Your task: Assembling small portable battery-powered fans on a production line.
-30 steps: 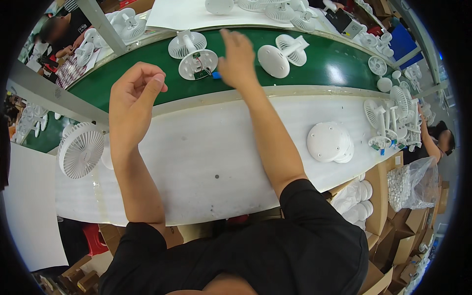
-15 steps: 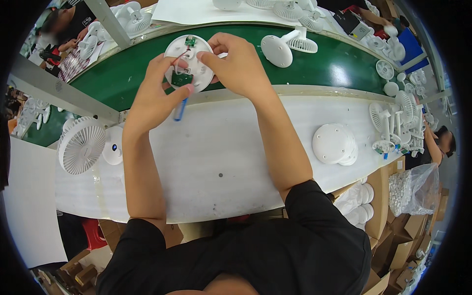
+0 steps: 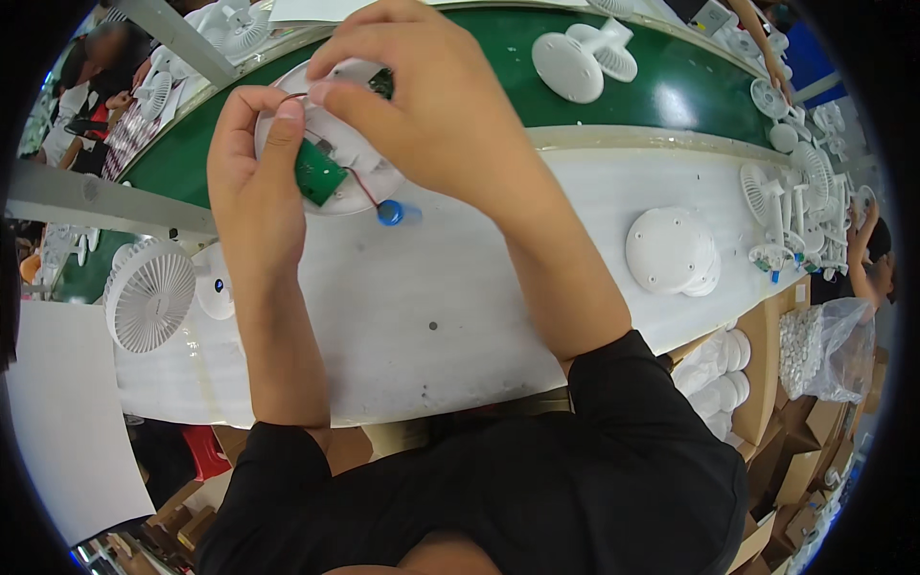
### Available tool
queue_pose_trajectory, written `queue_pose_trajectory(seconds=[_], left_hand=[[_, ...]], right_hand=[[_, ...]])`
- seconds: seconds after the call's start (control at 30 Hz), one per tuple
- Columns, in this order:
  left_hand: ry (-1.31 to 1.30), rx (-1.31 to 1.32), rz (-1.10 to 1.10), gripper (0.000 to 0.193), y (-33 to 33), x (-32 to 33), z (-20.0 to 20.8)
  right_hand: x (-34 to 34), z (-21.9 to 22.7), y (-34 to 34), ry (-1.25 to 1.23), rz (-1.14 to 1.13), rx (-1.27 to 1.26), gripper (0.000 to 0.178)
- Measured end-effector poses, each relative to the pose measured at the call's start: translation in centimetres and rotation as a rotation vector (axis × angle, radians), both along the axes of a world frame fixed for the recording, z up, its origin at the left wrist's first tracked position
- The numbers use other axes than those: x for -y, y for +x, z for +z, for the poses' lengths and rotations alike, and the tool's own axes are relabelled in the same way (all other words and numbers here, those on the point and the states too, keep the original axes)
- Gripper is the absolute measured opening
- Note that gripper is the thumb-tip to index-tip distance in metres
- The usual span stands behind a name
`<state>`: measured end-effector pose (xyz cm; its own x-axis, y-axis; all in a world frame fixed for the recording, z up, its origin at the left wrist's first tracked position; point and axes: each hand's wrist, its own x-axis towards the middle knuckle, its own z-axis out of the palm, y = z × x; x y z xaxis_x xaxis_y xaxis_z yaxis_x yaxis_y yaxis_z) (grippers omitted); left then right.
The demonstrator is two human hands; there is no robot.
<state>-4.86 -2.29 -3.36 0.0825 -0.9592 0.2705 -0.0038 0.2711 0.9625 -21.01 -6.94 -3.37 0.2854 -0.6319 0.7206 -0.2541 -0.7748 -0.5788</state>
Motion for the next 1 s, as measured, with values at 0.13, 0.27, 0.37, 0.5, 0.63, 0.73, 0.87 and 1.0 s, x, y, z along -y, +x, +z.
queue_pose_trajectory(seconds=[0.13, 0.27, 0.37, 0.5, 0.63, 0.73, 0.87, 1.0], left_hand=[[-0.118, 0.123, 0.072, 0.007, -1.0, -0.4, -0.9], [-0.084, -0.006, -0.060, 0.010, -1.3, 0.1, -0.8], [-0.126, -0.079, -0.017, 0.012, -2.2, -0.5, -0.6], [-0.187, -0.090, 0.026, 0.015, -2.5, -0.4, -1.1], [-0.233, 0.112, 0.023, 0.017, -0.9, 0.4, -1.8], [-0.100, 0.264, -0.119, 0.016, 0.5, 0.5, -1.0], [-0.046, 0.381, -0.140, 0.013, 1.9, 0.9, -0.3], [-0.045, 0.401, -0.018, 0.010, 3.0, 1.2, -0.1]], right_hand=[[-0.7, -0.5, 1.1, 0.071, 0.009, 0.110, 0.011], [-0.6, -0.5, 0.6, 0.133, -0.004, 0.087, 0.011], [-0.7, -0.5, 0.6, 0.175, 0.002, 0.080, 0.011], [-0.5, -0.5, 0.0, 0.225, 0.014, 0.061, 0.012], [-0.7, -0.3, 0.1, 0.261, 0.031, 0.041, 0.012], [-0.9, 0.6, 0.0, 0.311, -0.094, -0.127, 0.009], [0.1, 0.1, -0.1, 0.254, -0.034, -0.154, 0.009], [-0.9, 2.0, -0.8, 0.271, -0.243, -0.038, 0.019]])
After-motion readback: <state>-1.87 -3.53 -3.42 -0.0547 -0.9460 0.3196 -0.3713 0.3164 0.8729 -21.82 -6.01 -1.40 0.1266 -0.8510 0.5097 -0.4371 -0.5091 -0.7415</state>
